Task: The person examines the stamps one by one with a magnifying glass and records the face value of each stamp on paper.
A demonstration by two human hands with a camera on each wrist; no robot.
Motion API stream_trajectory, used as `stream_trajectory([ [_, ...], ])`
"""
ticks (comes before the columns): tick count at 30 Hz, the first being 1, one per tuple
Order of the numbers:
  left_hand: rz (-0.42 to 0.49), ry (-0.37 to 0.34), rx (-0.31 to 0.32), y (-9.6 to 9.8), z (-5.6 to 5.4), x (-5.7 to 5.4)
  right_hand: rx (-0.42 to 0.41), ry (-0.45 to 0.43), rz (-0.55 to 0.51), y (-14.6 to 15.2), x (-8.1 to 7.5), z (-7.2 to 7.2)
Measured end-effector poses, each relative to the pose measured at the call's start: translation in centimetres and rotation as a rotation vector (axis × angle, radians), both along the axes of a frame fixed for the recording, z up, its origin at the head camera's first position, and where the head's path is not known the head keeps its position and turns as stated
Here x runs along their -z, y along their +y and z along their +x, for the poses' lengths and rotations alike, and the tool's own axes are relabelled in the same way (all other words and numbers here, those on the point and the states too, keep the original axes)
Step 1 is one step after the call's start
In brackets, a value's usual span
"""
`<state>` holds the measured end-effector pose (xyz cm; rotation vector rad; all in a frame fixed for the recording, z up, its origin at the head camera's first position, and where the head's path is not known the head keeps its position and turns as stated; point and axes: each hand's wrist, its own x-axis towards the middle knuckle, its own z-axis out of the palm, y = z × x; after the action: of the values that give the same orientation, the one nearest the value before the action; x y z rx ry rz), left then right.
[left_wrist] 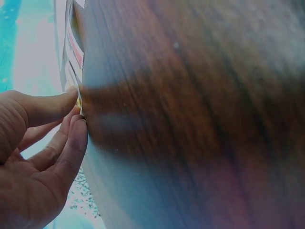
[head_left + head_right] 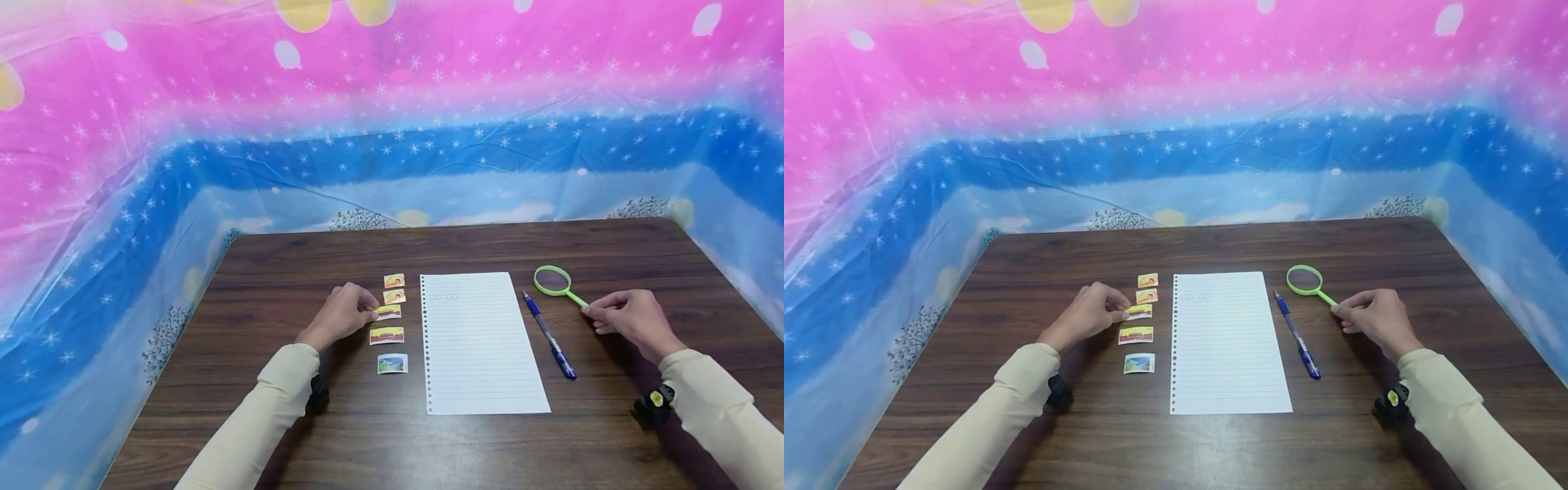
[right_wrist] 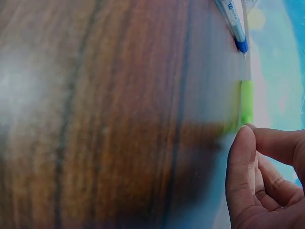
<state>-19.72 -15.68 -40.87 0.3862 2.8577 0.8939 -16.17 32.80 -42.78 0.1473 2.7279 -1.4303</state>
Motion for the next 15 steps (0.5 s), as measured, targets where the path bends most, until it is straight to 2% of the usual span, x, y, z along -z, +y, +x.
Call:
stream_trajectory([
  [9,0.029,0.031,0.028,-0.4,0.3,-0.4,0.005,0.018,-0.002,0.1,-0.1,0.2],
  [15,0.058,0.059,0.062,0.0,1.0,-1.6,-0.003,0.047,0.036,-0.3,-0.8,0.6],
])
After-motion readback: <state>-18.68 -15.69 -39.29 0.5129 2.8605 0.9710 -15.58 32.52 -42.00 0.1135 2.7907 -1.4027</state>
